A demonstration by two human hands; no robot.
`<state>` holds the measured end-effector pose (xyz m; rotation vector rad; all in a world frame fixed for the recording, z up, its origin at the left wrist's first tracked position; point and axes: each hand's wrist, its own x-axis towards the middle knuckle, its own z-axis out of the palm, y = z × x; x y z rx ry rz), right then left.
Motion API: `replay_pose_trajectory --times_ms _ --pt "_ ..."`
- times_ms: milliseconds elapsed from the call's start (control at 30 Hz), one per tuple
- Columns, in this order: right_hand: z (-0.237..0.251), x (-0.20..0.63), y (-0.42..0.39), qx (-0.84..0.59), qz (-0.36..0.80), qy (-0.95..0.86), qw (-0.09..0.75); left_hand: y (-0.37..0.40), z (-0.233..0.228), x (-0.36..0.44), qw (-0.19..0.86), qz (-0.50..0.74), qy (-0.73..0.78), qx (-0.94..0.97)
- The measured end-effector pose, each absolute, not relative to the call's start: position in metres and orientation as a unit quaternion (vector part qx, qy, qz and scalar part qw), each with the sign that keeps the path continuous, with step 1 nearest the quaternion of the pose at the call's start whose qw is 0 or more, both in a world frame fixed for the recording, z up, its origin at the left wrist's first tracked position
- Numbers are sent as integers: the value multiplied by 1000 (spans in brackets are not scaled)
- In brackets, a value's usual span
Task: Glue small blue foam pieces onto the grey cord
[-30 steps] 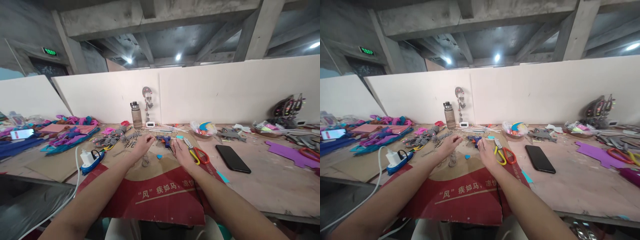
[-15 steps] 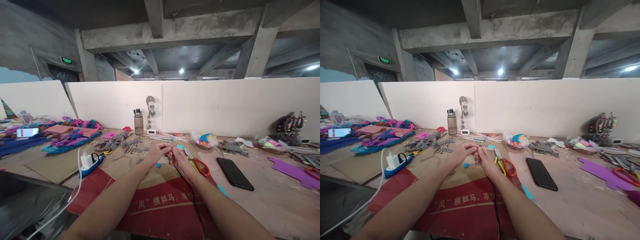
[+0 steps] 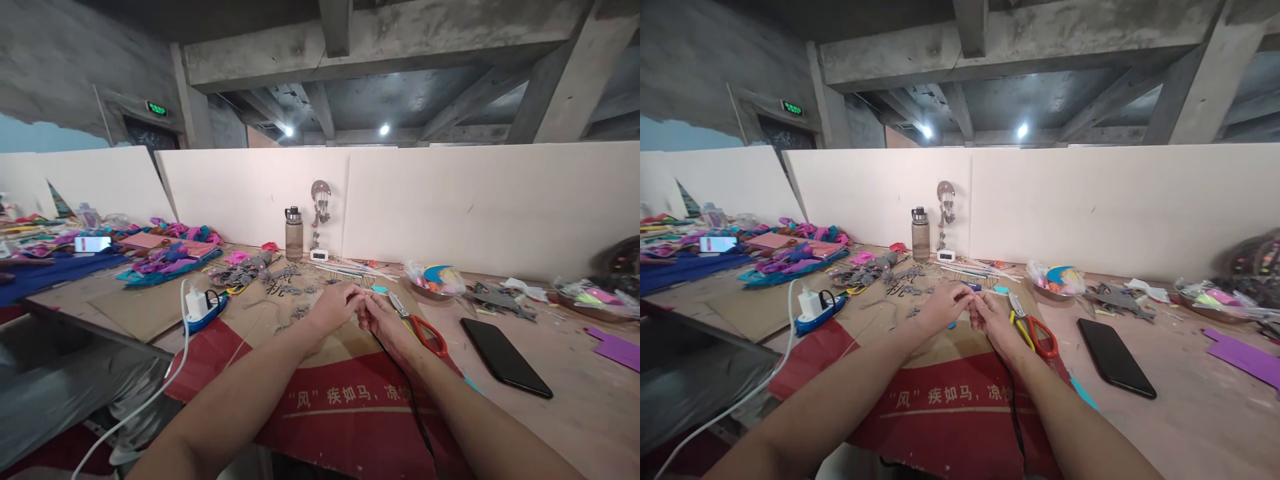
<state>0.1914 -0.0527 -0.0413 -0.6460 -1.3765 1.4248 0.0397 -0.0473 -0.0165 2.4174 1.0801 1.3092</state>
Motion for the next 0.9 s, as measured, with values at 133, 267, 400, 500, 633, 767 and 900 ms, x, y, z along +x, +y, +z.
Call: replay_pose_trajectory --times_ms 133,267,400,500,633,767,900 --pt "-42 191 -52 -266 597 -568 500 -46 -18 42 78 440 362 818" --pt "-40 193 -49 -260 592 -572 505 -44 -9 37 162 514 418 731" --pt "-35 197 -47 -243 585 -571 522 -46 -1 32 313 551 386 670" --pt "-33 200 -47 -251 572 -576 527 -50 0 35 384 519 332 688" --pt "-33 201 -46 -261 542 -605 521 -52 -3 40 430 499 308 686" --pt "-35 205 -42 -305 452 -659 518 -52 -4 39 396 484 327 709" --pt "-37 209 -40 -350 343 -706 512 -50 -5 37 312 451 354 758"
